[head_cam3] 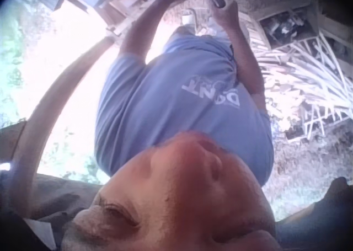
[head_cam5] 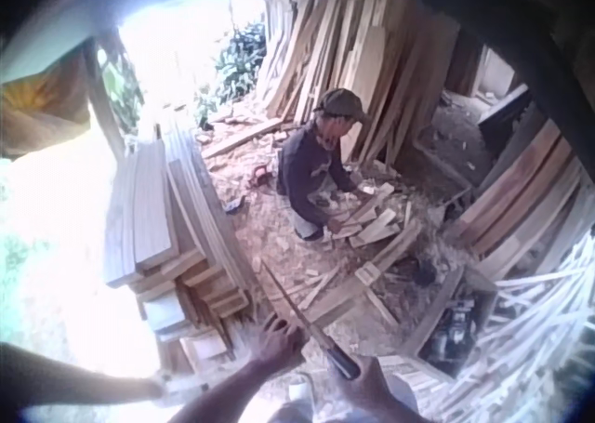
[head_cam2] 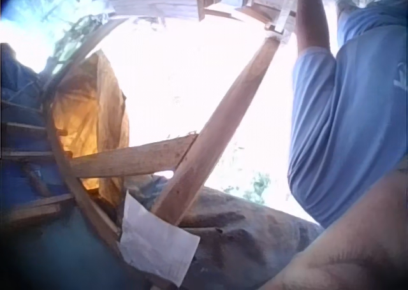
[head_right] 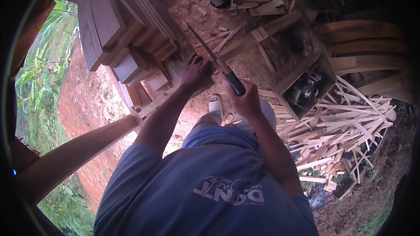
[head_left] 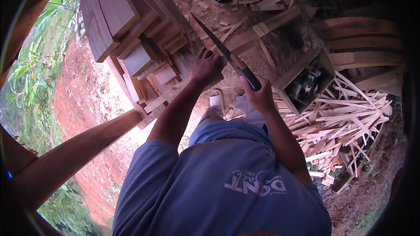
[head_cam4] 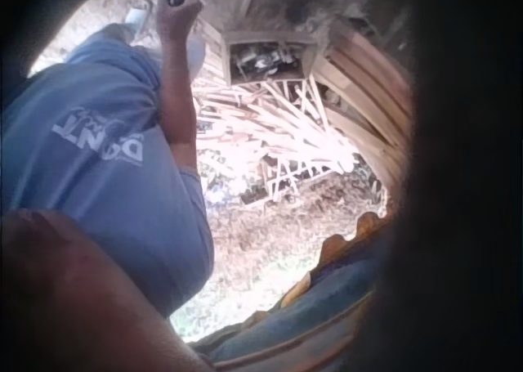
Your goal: The person uses a hand saw to cut a wooden plank that is resting on a makeshift wooden workbench. The person holds the plank steady with one hand while sawing with the other, creating sawdust and wood shavings on the ground.
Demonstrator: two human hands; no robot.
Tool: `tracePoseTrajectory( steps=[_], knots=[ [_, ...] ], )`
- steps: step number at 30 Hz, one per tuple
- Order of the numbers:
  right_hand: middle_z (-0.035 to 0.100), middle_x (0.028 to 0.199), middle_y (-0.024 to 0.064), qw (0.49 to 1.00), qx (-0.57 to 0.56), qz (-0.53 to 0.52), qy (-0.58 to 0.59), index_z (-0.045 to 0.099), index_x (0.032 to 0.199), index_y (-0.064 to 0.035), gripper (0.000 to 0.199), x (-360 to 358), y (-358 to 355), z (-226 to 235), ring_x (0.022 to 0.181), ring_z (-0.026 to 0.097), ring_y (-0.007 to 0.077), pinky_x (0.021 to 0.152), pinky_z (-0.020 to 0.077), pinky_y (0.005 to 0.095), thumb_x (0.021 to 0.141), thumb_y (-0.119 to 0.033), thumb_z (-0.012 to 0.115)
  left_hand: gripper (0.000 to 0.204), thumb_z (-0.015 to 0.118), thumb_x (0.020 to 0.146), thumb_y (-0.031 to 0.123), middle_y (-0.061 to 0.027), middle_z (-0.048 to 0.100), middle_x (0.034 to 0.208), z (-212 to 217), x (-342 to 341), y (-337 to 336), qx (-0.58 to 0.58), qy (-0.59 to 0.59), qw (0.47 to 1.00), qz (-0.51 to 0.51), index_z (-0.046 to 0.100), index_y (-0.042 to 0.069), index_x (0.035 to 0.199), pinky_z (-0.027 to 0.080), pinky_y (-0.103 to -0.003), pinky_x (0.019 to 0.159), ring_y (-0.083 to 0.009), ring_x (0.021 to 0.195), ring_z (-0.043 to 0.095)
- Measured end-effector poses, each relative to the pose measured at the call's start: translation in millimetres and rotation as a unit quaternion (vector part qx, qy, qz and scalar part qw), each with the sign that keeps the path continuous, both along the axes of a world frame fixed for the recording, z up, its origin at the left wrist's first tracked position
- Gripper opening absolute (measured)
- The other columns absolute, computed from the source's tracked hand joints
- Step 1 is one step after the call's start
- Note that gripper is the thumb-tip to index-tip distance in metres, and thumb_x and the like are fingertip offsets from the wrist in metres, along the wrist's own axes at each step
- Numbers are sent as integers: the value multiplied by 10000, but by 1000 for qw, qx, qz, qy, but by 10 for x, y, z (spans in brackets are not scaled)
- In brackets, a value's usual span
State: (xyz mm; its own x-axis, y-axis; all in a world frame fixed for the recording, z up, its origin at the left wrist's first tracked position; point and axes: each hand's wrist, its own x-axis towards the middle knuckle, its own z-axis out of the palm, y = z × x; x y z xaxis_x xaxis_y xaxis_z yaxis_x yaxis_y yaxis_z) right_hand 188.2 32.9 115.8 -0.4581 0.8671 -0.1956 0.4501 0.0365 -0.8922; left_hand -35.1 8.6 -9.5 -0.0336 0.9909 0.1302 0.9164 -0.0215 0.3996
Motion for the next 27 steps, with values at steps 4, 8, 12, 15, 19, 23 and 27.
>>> tracePoseTrajectory(
  steps=[4, 8, 12, 15, 19, 23, 27],
  knots=[
    [578, 602, 79, 999, 38, 11, -1, 657, 824, 19, 325, 50, -76, -144, 579, 570, 118, 554, 449, 364, 995, -251, 719, 180, 657, 936, 267, -84, 717, 985, -7, 7, 8, 8, 0, 1000, 7, 624, 92, 957, 374, -460, 1206, -293, 1150, 630],
    [582, 605, 65, 1000, 18, -12, -5, 667, 838, 15, 300, 486, -329, 98, 579, 565, 104, 553, 437, 339, 990, -238, 719, 169, 657, 935, 253, -85, 714, 993, -64, 3, 5, 17, 1, 1000, 2, 621, 89, 957, 358, -470, 1221, -294, 1151, 630],
    [595, 610, 58, 995, -43, -23, -85, 685, 869, 4, 256, 1063, -756, 684, 579, 569, 99, 557, 436, 325, 977, -223, 731, 187, 669, 941, 268, -88, 712, 1000, -57, -2, -45, 7, 12, 1000, 4, 619, 88, 961, 338, -485, 1234, -293, 1164, 624],
    [604, 609, 66, 992, 9, -28, -126, 676, 844, 0, 258, 1283, -987, 1157, 561, 579, 121, 552, 444, 334, 957, -222, 744, 238, 675, 951, 316, -93, 712, 1016, -81, 26, 3, 8, 8, 1000, -1, 623, 85, 978, 320, -489, 1247, -295, 1187, 611],
    [610, 606, 77, 988, -24, -5, -153, 660, 804, -7, 256, 1366, -1019, 1534, 537, 581, 135, 539, 444, 339, 942, -206, 743, 308, 671, 965, 386, -96, 706, 1026, 12, 21, -12, -25, 16, 999, -18, 632, 83, 1005, 298, -485, 1264, -299, 1189, 597],
    [613, 607, 82, 990, -40, 9, -135, 659, 802, -4, 256, 1245, -849, 1579, 538, 578, 123, 538, 446, 330, 948, -200, 737, 298, 672, 968, 378, -98, 697, 992, -9, 11, -3, -16, 6, 1000, 0, 631, 85, 995, 295, -495, 1266, -295, 1145, 602],
    [618, 612, 109, 987, -101, 28, -124, 672, 837, 12, 251, 916, -568, 1236, 535, 596, 152, 541, 457, 337, 953, -198, 746, 294, 671, 969, 368, -102, 699, 997, 18, 24, -34, -22, 0, 1000, 5, 635, 79, 1004, 294, -505, 1266, -298, 1148, 605]
  ],
)
